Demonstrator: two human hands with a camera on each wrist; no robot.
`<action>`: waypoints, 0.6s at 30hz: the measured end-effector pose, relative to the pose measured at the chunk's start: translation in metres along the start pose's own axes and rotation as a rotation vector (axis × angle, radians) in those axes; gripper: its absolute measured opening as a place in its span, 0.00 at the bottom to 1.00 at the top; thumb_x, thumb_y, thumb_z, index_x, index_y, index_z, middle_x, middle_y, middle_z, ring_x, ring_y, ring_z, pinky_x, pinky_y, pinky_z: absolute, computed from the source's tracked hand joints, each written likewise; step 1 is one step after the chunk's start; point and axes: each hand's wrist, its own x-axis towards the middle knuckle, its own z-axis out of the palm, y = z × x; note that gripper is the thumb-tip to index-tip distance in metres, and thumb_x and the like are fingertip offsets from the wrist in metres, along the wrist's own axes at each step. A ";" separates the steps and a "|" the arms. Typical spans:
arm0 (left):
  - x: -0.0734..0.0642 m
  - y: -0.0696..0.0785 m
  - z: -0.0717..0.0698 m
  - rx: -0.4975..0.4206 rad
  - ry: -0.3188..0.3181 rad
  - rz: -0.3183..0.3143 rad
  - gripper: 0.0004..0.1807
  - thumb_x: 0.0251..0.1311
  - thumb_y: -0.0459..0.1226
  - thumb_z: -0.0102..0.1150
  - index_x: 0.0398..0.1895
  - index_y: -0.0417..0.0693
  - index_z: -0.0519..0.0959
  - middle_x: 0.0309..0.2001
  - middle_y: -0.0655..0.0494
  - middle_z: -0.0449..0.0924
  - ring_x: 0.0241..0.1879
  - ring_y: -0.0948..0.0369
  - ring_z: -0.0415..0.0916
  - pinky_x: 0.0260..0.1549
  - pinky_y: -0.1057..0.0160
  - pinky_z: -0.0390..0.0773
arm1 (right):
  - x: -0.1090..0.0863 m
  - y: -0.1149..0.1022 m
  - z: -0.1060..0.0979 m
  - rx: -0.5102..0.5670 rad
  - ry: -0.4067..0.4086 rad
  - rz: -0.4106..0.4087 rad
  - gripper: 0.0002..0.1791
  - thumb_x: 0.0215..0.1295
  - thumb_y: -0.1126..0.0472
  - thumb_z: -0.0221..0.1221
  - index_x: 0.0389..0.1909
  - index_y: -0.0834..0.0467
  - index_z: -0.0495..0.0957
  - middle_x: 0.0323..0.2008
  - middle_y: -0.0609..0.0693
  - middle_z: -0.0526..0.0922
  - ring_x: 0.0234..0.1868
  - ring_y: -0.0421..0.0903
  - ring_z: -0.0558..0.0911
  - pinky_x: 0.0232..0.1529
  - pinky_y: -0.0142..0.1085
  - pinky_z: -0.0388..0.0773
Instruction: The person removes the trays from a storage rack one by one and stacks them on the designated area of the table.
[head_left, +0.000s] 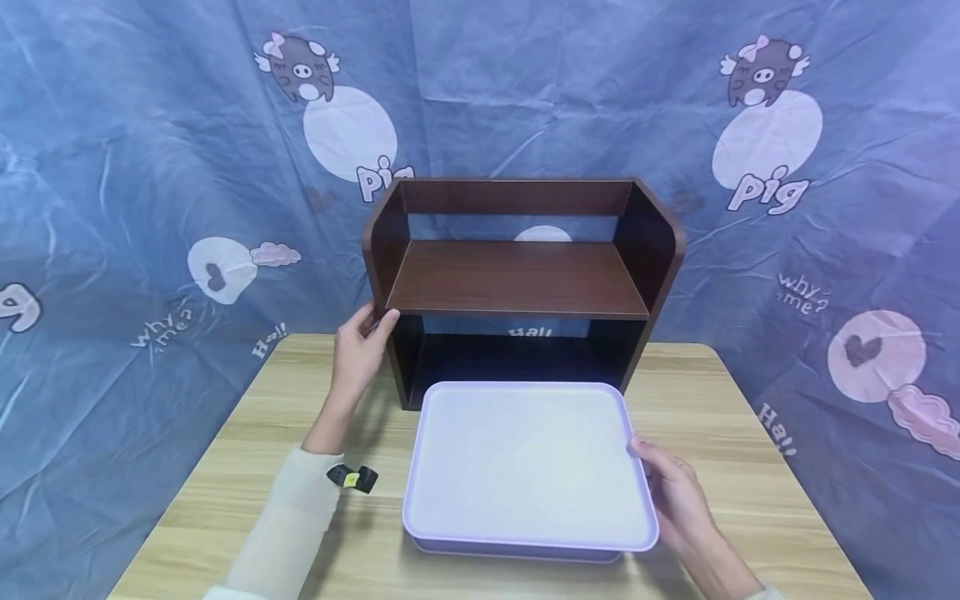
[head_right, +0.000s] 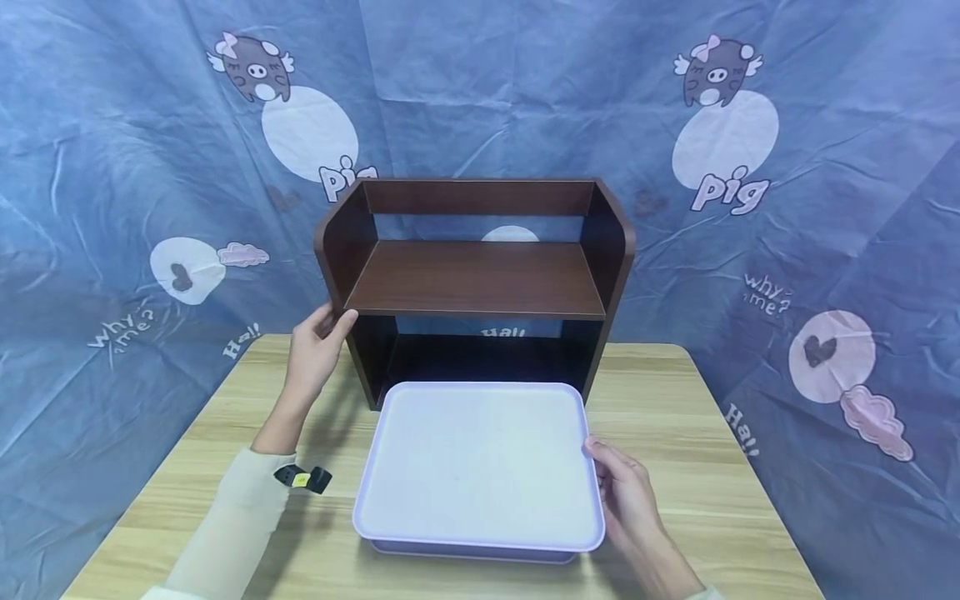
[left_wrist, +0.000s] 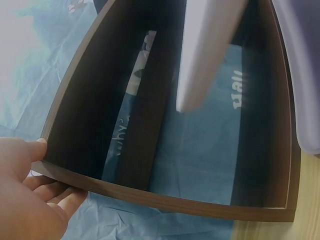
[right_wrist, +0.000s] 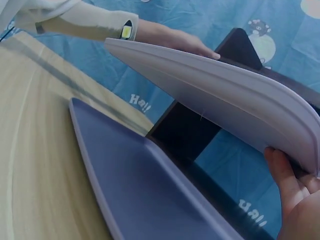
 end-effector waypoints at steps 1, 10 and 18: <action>0.000 0.000 0.000 -0.001 0.000 -0.001 0.30 0.75 0.42 0.66 0.73 0.37 0.75 0.69 0.34 0.78 0.70 0.47 0.78 0.71 0.57 0.80 | 0.000 0.002 -0.001 -0.007 0.007 0.001 0.19 0.85 0.57 0.51 0.39 0.45 0.90 0.36 0.39 0.91 0.37 0.38 0.89 0.42 0.31 0.91; 0.001 -0.002 0.001 -0.007 -0.001 -0.015 0.30 0.75 0.43 0.65 0.73 0.37 0.75 0.69 0.35 0.78 0.70 0.47 0.78 0.71 0.58 0.80 | 0.006 0.014 -0.002 -0.025 0.061 0.000 0.18 0.83 0.59 0.53 0.37 0.45 0.90 0.34 0.40 0.90 0.37 0.38 0.88 0.42 0.33 0.91; 0.003 -0.003 0.001 -0.031 -0.002 -0.025 0.30 0.75 0.43 0.66 0.73 0.38 0.75 0.70 0.37 0.78 0.70 0.49 0.78 0.70 0.61 0.80 | 0.010 0.024 -0.002 -0.041 0.107 0.038 0.17 0.82 0.58 0.55 0.34 0.44 0.89 0.31 0.39 0.90 0.36 0.37 0.86 0.41 0.32 0.89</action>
